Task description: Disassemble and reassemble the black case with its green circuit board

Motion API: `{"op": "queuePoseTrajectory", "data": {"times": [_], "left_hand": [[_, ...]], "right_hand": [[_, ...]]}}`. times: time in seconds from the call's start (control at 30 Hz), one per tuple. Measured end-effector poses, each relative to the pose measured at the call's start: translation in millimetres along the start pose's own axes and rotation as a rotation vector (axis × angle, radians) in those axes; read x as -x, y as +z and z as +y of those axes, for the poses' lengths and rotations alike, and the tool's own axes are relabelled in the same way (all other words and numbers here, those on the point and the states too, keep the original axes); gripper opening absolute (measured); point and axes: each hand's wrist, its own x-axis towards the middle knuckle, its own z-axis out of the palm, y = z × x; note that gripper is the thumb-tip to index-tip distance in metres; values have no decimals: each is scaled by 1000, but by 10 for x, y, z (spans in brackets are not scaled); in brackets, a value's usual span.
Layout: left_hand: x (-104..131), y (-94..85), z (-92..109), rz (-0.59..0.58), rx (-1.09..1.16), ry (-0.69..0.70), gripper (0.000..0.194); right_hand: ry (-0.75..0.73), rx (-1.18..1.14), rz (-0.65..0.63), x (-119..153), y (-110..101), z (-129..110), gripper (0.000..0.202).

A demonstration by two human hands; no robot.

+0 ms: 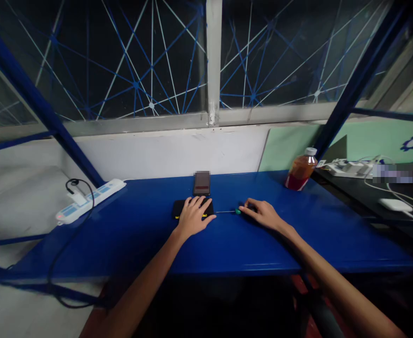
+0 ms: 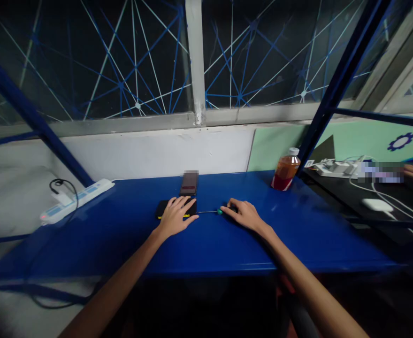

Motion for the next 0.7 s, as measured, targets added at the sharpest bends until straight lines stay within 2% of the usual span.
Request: {"op": "queuePoseTrajectory", "data": {"times": [0.23,0.37,0.5,0.7], "left_hand": [[6,8,1,13,2,-1,57],[6,15,-4,18,0,-5,57],[2,18,-8,17,12,-5,57],[3,9,-9,16,17,-4,58]], "right_hand": [[-87,-142,-103,-118,-72,141,40],[-99,-185,-148,-166,-79,117,48],[-63,-108,-93,-120,-42,66,56],[-54,-95,-56,-95,-8,113,42]]}}
